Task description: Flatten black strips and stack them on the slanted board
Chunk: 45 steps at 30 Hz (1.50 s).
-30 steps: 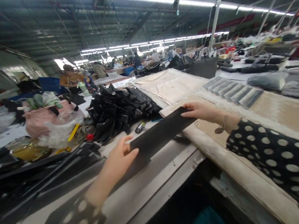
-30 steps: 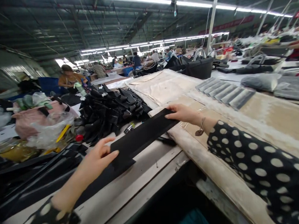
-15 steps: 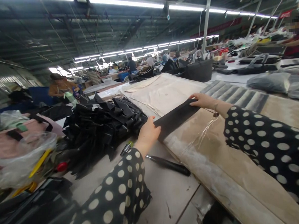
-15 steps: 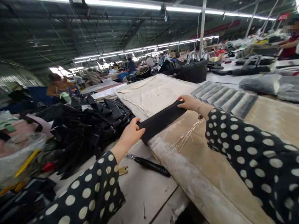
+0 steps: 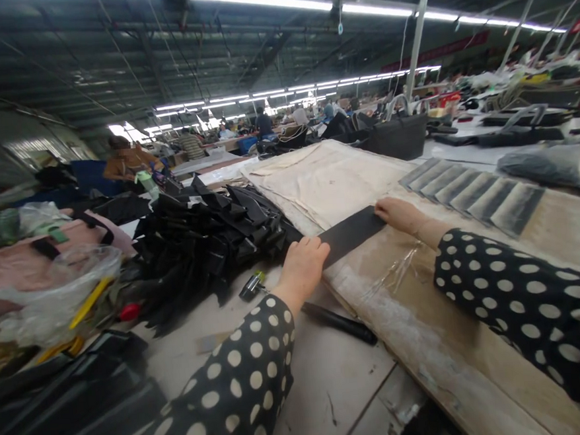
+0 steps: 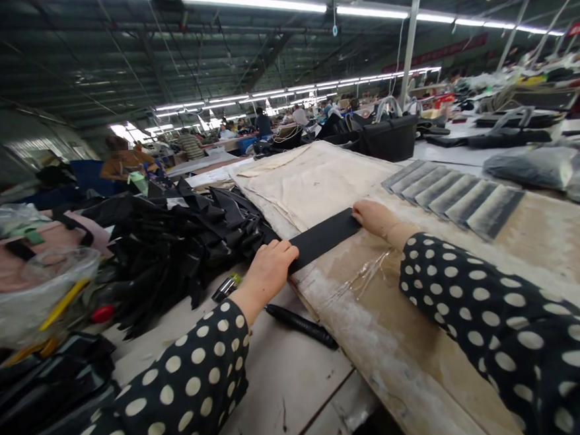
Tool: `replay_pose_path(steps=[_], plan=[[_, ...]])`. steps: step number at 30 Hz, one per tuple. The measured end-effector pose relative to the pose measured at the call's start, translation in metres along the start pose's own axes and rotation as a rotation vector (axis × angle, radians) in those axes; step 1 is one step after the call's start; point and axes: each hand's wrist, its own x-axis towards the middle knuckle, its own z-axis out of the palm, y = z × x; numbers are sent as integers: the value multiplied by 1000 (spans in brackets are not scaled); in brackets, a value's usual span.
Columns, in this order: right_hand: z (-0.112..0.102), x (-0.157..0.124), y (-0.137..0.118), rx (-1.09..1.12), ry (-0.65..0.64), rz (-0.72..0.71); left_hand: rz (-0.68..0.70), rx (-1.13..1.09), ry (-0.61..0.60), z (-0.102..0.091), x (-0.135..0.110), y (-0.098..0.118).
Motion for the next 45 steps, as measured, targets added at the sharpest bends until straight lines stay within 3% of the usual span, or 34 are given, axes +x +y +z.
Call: replay_pose_path(steps=[3,6,9,12,14,17,19,22,25,30,35,41,45], plan=[[0,-12,-11,-7,-24,-18,32,0,-29,-4,-15,0],[-10,-21,-12,3,-51,-40,10,-43,-82,-19,-49,-12],[-22,-22,-7,11,-52,-36,-97,-104,-83,-45,-111,-36],[-36,-20,-22,39,58,-71,-290,-170,-66,-75,-195,-60],[-48,-26,-56,79,89,-127,-456,-220,-73,-91,-253,-71],[-70,-48,-139,218,37,-295,-758,-239,-100,-99,-329,-78],[-80,-69,-202,329,-73,-453,-899,-262,-100,-97,-366,-77],[-82,-103,-277,429,-183,-629,-1036,-358,-79,-89,-402,-68],[-69,-128,-322,437,-278,-738,-1122,-429,-33,-78,-415,-58],[-42,-154,-355,417,-335,-786,-1139,-416,19,-65,-411,-47],[-34,-169,-360,421,-355,-784,-1066,-402,-11,-62,-408,-47],[-31,-167,-355,467,-369,-754,-991,-387,-34,-67,-404,-49],[-26,-167,-353,476,-349,-734,-1020,-376,-34,-67,-400,-47]])
